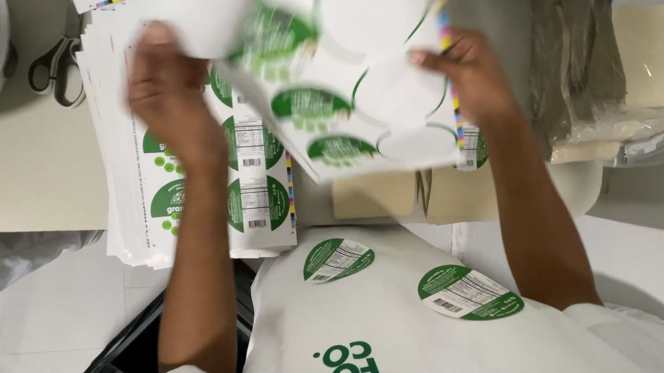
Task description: Peeling circular product labels from a sheet and applying them to the center of flat paper bags.
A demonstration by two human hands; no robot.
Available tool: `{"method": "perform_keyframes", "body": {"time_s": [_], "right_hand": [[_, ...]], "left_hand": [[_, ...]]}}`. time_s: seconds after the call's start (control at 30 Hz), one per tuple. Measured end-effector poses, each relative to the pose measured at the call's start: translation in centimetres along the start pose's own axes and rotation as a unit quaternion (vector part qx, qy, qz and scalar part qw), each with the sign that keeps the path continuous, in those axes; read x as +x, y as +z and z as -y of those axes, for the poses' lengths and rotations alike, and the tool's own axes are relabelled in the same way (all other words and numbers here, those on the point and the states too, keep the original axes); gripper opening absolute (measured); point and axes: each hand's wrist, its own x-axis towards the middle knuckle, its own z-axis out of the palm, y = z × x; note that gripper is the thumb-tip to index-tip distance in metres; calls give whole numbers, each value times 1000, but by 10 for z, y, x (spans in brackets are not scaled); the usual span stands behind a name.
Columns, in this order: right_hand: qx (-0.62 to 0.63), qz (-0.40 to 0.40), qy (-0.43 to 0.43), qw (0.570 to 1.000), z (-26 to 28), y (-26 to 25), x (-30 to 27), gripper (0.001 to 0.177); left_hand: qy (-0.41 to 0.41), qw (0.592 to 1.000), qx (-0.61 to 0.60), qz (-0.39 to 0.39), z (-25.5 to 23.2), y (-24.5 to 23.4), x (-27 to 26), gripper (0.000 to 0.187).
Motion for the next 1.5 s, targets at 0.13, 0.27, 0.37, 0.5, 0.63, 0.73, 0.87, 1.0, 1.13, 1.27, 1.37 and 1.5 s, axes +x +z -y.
{"method": "perform_keyframes", "body": {"time_s": [0.13, 0.27, 0.37, 0.5, 0.63, 0.73, 0.87, 1.0, 1.13, 1.27, 1.37, 1.5], "right_hand": [[206, -14, -54, 977, -19, 21, 60, 48], [76, -74, 160, 981, -76, 78, 113, 19], [172, -56, 216, 960, -82, 107, 128, 18], [262, -95, 238, 930, -117, 110, 172, 24], [242, -85, 210, 943, -72, 101, 126, 39], [86, -103, 166, 977, -58, 89, 65, 31], [-2, 44, 202, 978, -69, 63, -22, 62], [-75, -35, 166, 983, -110, 32, -57, 31], [-76, -69, 140, 985, -137, 16, -58, 29], [-154, -73, 54, 984, -165, 8, -42, 34], [-294, -90, -28, 951, -176, 12, -31, 36], [-441, -118, -98, 884, -162, 29, -18, 33]], "left_hand": [[63, 998, 24, -20, -52, -41, 4, 32], [80, 991, 106, -15, -60, -60, -15, 42], [57, 992, 106, -30, -48, -73, -24, 35], [29, 988, 152, -4, -26, -80, -38, 30], [35, 985, 161, 48, -7, -64, -55, 19], [59, 968, 195, 143, 23, -57, -68, 19], [206, 815, 333, 427, 51, -46, -103, 21], [123, 745, 382, 533, 84, -46, -119, 97], [-56, 789, 462, 401, 131, -40, -112, 63], [-33, 776, 497, 388, 163, -31, -109, 20], [31, 721, 570, 392, 190, -36, -110, 25], [73, 655, 644, 390, 215, -37, -106, 19]]}}
